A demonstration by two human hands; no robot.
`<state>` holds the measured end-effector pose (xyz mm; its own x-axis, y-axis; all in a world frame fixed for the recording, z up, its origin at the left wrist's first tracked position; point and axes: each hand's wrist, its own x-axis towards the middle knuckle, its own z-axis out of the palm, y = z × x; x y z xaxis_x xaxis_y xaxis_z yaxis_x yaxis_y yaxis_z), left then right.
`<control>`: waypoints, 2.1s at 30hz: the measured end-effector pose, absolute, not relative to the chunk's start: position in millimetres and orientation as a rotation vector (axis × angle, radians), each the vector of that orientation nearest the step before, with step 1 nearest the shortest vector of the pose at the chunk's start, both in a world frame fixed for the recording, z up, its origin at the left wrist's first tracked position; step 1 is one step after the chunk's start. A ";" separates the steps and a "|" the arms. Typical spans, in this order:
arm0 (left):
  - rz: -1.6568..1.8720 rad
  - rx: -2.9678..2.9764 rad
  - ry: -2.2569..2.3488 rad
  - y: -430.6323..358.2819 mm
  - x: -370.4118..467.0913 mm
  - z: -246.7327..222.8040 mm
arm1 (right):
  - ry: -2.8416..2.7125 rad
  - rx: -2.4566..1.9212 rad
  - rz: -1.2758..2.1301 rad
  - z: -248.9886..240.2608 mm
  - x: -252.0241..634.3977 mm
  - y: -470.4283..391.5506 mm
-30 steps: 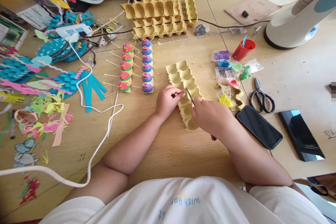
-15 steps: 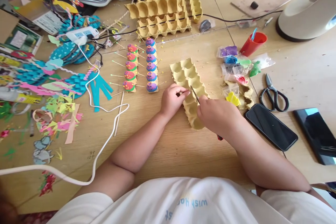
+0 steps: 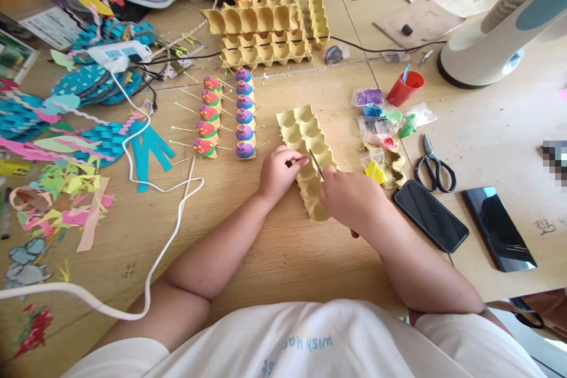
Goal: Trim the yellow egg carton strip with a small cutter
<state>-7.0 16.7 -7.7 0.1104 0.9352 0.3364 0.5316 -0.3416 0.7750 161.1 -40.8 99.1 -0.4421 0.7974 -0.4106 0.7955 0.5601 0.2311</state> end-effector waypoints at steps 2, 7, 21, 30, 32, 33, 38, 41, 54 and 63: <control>1.138 1.929 1.423 16.8 -7.2 -8.4 | 2.310 1.287 0.019 98.7 161.2 -40.9; 1.137 1.938 1.417 17.1 -7.3 -9.2 | 2.314 1.298 0.021 99.1 160.6 -41.7; 1.138 1.934 1.430 16.4 -7.4 -9.9 | 2.318 1.419 -0.033 95.7 159.3 -42.7; 1.135 1.928 1.440 16.0 -7.0 -10.6 | 2.258 1.528 -0.109 97.9 156.7 -39.7; 1.137 1.923 1.441 16.1 -7.0 -10.5 | 2.226 1.573 -0.117 97.6 156.9 -39.2; 1.139 1.920 1.443 16.1 -7.1 -10.3 | 2.232 1.555 -0.114 98.3 156.9 -39.1; 1.143 1.920 1.439 15.1 -7.7 -9.2 | 2.265 1.422 -0.086 103.9 155.2 -40.0; 1.144 1.918 1.442 14.7 -8.0 -9.1 | 2.264 1.500 -0.097 100.5 155.8 -40.3; 1.156 1.914 1.431 14.4 -7.5 -9.5 | 2.270 1.573 -0.099 99.5 155.4 -40.4; 1.127 1.914 1.458 14.9 -6.8 -7.4 | 2.205 1.677 -0.158 89.5 150.9 -33.0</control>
<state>-6.8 14.9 -7.4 0.0933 0.9427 0.3204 0.5475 -0.3173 0.7743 150.9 -33.0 89.5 -0.2272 0.9083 -0.3511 0.9491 0.2873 0.1291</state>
